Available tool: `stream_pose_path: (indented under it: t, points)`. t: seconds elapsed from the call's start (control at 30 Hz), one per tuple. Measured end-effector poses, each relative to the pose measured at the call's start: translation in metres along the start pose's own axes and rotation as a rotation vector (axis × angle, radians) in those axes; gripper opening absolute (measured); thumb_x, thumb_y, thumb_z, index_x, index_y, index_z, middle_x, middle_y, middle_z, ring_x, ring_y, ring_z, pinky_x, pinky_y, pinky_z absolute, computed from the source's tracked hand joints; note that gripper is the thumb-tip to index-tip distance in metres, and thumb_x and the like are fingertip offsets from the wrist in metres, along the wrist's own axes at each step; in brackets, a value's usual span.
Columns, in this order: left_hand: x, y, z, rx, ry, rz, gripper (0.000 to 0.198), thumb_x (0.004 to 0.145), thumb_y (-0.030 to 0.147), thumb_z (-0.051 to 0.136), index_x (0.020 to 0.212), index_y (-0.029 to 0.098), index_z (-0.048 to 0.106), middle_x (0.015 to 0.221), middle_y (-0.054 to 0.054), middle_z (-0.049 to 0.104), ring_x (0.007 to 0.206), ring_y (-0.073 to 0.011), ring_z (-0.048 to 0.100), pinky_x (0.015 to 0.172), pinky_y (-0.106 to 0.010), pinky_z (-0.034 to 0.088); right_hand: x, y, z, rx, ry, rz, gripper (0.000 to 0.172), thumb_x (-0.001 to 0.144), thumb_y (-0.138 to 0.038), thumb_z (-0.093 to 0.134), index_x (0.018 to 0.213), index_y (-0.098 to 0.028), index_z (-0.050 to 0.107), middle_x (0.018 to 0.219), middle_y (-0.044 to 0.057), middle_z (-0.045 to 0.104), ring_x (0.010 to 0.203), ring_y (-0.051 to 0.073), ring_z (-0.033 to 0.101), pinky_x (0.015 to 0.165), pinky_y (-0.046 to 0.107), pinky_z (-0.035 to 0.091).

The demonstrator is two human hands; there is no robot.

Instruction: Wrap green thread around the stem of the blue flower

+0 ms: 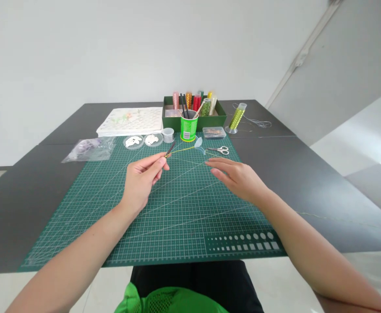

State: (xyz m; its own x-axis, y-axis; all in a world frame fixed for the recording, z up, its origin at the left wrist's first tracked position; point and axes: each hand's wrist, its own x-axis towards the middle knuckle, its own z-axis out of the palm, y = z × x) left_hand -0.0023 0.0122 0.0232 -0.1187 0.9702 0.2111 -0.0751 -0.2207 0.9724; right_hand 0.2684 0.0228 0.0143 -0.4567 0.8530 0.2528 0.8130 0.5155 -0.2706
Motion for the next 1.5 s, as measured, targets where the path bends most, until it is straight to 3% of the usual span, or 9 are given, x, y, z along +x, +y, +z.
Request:
stream_pose_path:
  t: [0.2, 0.53, 0.6, 0.67, 0.73, 0.97, 1.17, 1.3, 1.5]
  points:
    - [0.002, -0.006, 0.000, -0.004, -0.040, -0.063, 0.026, 0.081, 0.034, 0.080, 0.100, 0.018, 0.085, 0.068, -0.002, 0.068, 0.051, -0.0058, 0.042, 0.042, -0.018, 0.028, 0.002, 0.002, -0.002, 0.116, 0.015, 0.162, 0.053, 0.106, -0.025, 0.040, 0.158, -0.020, 0.043, 0.088, 0.000, 0.082, 0.064, 0.019, 0.073, 0.063, 0.032, 0.054]
    - [-0.001, -0.013, 0.004, 0.008, -0.108, -0.135, 0.028, 0.081, 0.038, 0.081, 0.098, 0.017, 0.085, 0.069, -0.003, 0.067, 0.051, -0.0058, 0.041, 0.042, -0.018, 0.028, 0.003, -0.002, 0.004, 0.198, 0.013, 0.206, 0.108, 0.081, -0.034, 0.082, 0.167, -0.026, 0.018, 0.078, -0.005, 0.076, 0.055, 0.017, 0.065, 0.059, 0.029, 0.047]
    - [0.000, -0.014, 0.003, 0.002, -0.104, -0.137, 0.028, 0.081, 0.038, 0.081, 0.098, 0.017, 0.085, 0.069, -0.003, 0.067, 0.050, -0.0053, 0.041, 0.042, -0.018, 0.027, 0.002, 0.000, 0.005, 0.222, 0.071, 0.201, 0.088, 0.082, -0.035, 0.082, 0.159, -0.024, 0.041, 0.076, -0.004, 0.075, 0.054, 0.015, 0.062, 0.060, 0.029, 0.047]
    - [0.002, -0.014, 0.002, -0.014, -0.110, -0.145, 0.027, 0.081, 0.038, 0.081, 0.098, 0.017, 0.085, 0.070, -0.002, 0.066, 0.050, -0.0049, 0.040, 0.042, -0.018, 0.027, 0.001, 0.003, 0.006, 0.293, 0.150, 0.137, 0.046, 0.087, -0.032, 0.077, 0.132, -0.023, 0.070, 0.074, -0.002, 0.074, 0.051, 0.012, 0.057, 0.058, 0.028, 0.047]
    - [0.005, -0.014, 0.001, -0.046, -0.140, -0.186, 0.027, 0.079, 0.038, 0.083, 0.097, 0.017, 0.085, 0.070, -0.002, 0.065, 0.050, -0.0045, 0.040, 0.042, -0.017, 0.025, 0.000, 0.005, 0.004, 0.416, 0.240, 0.044, 0.018, 0.091, -0.028, 0.072, 0.106, -0.023, 0.080, 0.080, 0.000, 0.075, 0.050, 0.009, 0.052, 0.054, 0.026, 0.045]
    - [0.006, -0.013, 0.002, -0.238, -0.257, -0.429, 0.032, 0.072, 0.037, 0.090, 0.094, 0.014, 0.084, 0.071, 0.000, 0.060, 0.051, -0.0031, 0.038, 0.039, -0.015, 0.023, 0.002, 0.001, -0.004, 0.588, 0.684, 0.037, 0.012, 0.092, -0.021, 0.070, 0.100, -0.025, 0.078, 0.104, 0.003, 0.070, 0.080, 0.013, 0.063, 0.067, 0.028, 0.050]
    - [-0.001, -0.010, 0.005, -0.308, -0.404, -0.530, 0.030, 0.073, 0.036, 0.090, 0.092, 0.013, 0.082, 0.065, 0.002, 0.055, 0.048, -0.0026, 0.036, 0.037, -0.015, 0.021, 0.001, -0.012, 0.003, 0.842, 0.565, 0.006, 0.024, 0.093, -0.028, 0.068, 0.117, -0.026, 0.065, 0.115, 0.005, 0.070, 0.109, 0.020, 0.065, 0.102, 0.041, 0.051]
    - [-0.007, -0.011, 0.007, -0.310, -0.457, -0.558, 0.028, 0.077, 0.038, 0.087, 0.092, 0.014, 0.082, 0.063, 0.003, 0.053, 0.045, -0.0022, 0.034, 0.037, -0.017, 0.017, -0.001, -0.022, 0.003, 1.164, 0.258, 0.049, 0.049, 0.088, -0.036, 0.074, 0.133, -0.029, 0.056, 0.138, 0.009, 0.064, 0.128, 0.022, 0.061, 0.113, 0.044, 0.047]
    - [-0.014, -0.016, 0.011, -0.291, -0.484, -0.574, 0.028, 0.079, 0.039, 0.085, 0.094, 0.015, 0.082, 0.064, 0.002, 0.055, 0.046, -0.0031, 0.034, 0.038, -0.018, 0.016, -0.001, -0.031, 0.005, 1.419, 0.226, 0.174, 0.024, 0.080, -0.031, 0.082, 0.102, -0.025, 0.073, 0.100, 0.002, 0.075, 0.098, 0.017, 0.070, 0.096, 0.036, 0.055]
